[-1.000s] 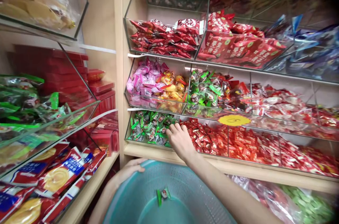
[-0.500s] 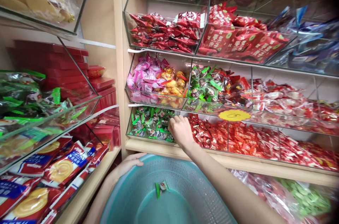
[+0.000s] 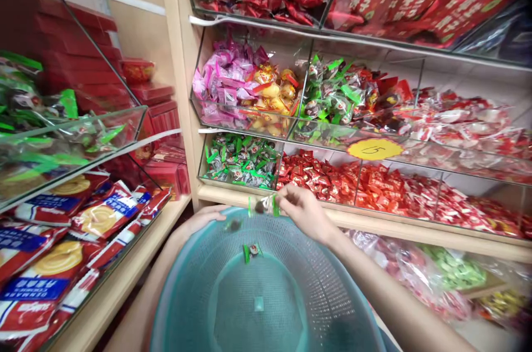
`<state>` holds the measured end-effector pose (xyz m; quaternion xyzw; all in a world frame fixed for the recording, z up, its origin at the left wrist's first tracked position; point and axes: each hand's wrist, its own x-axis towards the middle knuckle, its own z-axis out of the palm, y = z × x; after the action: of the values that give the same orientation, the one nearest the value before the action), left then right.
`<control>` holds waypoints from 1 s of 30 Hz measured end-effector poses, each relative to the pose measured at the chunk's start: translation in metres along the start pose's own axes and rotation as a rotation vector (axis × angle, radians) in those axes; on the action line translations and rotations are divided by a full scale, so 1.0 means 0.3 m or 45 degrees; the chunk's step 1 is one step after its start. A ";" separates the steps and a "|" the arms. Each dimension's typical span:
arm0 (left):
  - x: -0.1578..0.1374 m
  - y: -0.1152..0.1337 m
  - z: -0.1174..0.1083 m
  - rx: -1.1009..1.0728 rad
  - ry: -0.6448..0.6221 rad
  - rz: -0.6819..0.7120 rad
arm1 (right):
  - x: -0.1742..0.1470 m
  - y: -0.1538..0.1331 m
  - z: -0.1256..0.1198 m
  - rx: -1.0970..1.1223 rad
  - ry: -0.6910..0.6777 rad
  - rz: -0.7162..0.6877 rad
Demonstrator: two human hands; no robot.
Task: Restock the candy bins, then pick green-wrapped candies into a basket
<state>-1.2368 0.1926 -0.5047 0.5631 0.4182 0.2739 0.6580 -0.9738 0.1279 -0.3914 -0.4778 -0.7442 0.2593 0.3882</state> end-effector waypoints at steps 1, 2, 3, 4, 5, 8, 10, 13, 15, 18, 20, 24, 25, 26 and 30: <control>-0.003 0.004 0.005 -0.003 0.018 -0.023 | -0.027 0.025 0.012 0.065 -0.110 0.040; -0.006 0.010 0.009 0.003 0.042 -0.039 | -0.050 0.052 0.024 0.094 -0.197 0.085; -0.010 0.015 0.013 0.020 0.066 -0.042 | -0.070 0.081 0.036 0.099 -0.263 0.124; -0.013 0.021 0.017 0.046 0.087 -0.033 | -0.087 0.110 0.047 0.091 -0.310 0.156; -0.016 0.026 0.020 0.072 0.101 -0.016 | -0.102 0.138 0.056 0.077 -0.343 0.185; -0.021 0.036 0.026 0.125 0.114 0.018 | -0.136 0.211 0.070 0.034 -0.402 0.248; -0.023 0.037 0.027 0.123 0.106 0.016 | -0.153 0.247 0.069 0.019 -0.421 0.269; -0.022 0.031 0.025 0.111 0.100 0.001 | -0.168 0.281 0.061 0.001 -0.433 0.280; -0.019 0.024 0.021 0.106 0.095 0.001 | -0.172 0.290 0.057 -0.025 -0.435 0.284; -0.015 0.014 0.014 0.081 0.073 -0.011 | -0.176 0.286 0.062 -0.211 -0.387 0.276; -0.016 0.011 0.012 0.063 0.030 0.001 | -0.182 0.275 0.077 -0.455 -0.333 0.294; -0.027 0.020 0.017 0.121 0.027 0.088 | -0.192 0.263 0.134 -0.744 -0.323 0.346; -0.029 0.022 0.019 0.132 0.046 0.084 | -0.191 0.265 0.148 -0.700 -0.358 0.350; -0.030 0.023 0.019 0.132 0.059 0.071 | -0.189 0.270 0.160 -0.634 -0.392 0.354; -0.021 0.005 0.007 0.072 0.016 0.051 | -0.180 0.305 0.173 -0.525 -0.440 0.300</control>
<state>-1.2379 0.1868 -0.5016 0.5881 0.4186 0.2787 0.6335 -0.9569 0.1154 -0.5077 -0.5785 -0.7756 0.2234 0.1176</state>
